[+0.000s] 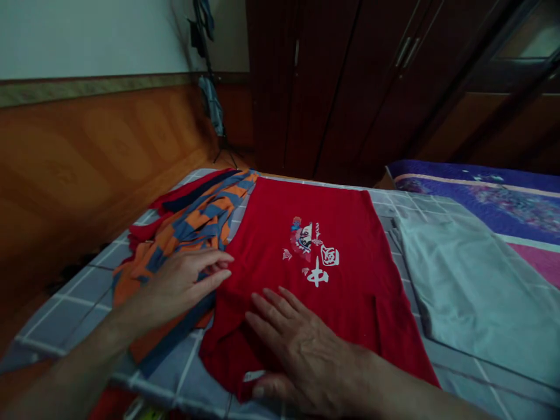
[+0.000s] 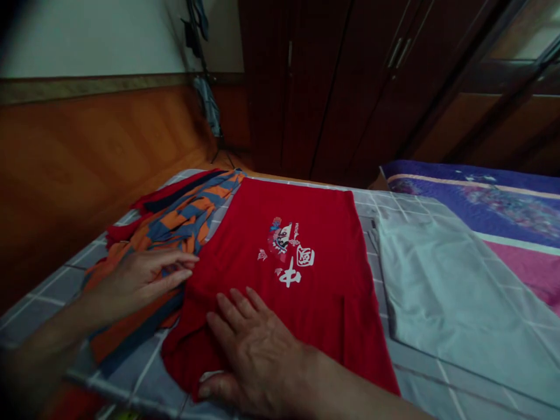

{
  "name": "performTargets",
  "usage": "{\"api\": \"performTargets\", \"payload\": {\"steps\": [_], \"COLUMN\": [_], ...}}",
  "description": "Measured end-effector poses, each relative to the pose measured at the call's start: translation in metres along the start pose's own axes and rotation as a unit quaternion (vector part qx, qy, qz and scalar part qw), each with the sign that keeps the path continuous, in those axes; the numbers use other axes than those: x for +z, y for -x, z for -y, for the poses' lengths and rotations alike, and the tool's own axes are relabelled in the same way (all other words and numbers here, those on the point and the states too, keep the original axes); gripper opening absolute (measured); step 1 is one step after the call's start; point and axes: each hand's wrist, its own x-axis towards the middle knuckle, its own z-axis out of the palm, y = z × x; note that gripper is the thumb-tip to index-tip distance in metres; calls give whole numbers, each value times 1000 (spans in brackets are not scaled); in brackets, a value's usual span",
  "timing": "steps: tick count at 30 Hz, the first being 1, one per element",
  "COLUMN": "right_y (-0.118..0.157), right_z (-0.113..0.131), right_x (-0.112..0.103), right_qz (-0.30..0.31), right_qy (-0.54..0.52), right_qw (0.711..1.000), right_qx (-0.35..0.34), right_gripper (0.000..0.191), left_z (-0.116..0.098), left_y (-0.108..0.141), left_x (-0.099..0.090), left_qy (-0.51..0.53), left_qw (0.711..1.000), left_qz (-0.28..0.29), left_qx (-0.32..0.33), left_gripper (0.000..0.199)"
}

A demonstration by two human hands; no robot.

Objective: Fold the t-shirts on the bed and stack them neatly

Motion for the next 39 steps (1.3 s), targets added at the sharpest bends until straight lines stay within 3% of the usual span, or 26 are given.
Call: {"api": "performTargets", "payload": {"steps": [2,5,7,10,14,17,24,28,30,32,34,37,39], "right_y": [-16,-28,-29,-25,-23,-23,-26,-32,-37,-44,-52,-65,-70], "right_z": [2,-1,-5,-13,-21,-21,-24,-23,-17,-8,1,12,13], "right_x": [9,25,32,35,34,30,32,38,38,35,32,37,46], "right_qz": [14,29,29,-13,-24,8,24,15,12,11,12,23,23], "right_qy": [-29,-50,-57,-61,-55,-67,-23,32,56,78,95,106,107], "right_qw": [999,997,996,998,998,997,994,993,992,989,986,985,984], "right_qx": [-34,-51,-54,-33,-4,-33,-102,-117,-116,-124,-133,-134,-138], "right_gripper": [75,78,78,74,78,75,66,70,69,65,66,76,77], "left_z": [9,9,7,9,24,37,46,48,47,43,38,34,33], "left_y": [20,41,46,42,36,44,65,66,65,65,64,62,61], "left_x": [20,47,56,53,33,27,41,35,31,30,33,42,47], "left_qy": [-8,-31,-40,-14,114,261,509,532,534,509,433,237,122], "left_qw": [999,998,998,999,989,944,777,747,750,775,831,922,953], "left_qz": [26,48,53,48,-12,-92,-217,-219,-210,-205,-194,-170,-152], "left_qx": [-38,-34,-23,-18,-99,-179,-301,-333,-329,-313,-291,-257,-231], "left_gripper": [37,59,56,25,14,6,7,10,23,29,32,47,42]}}
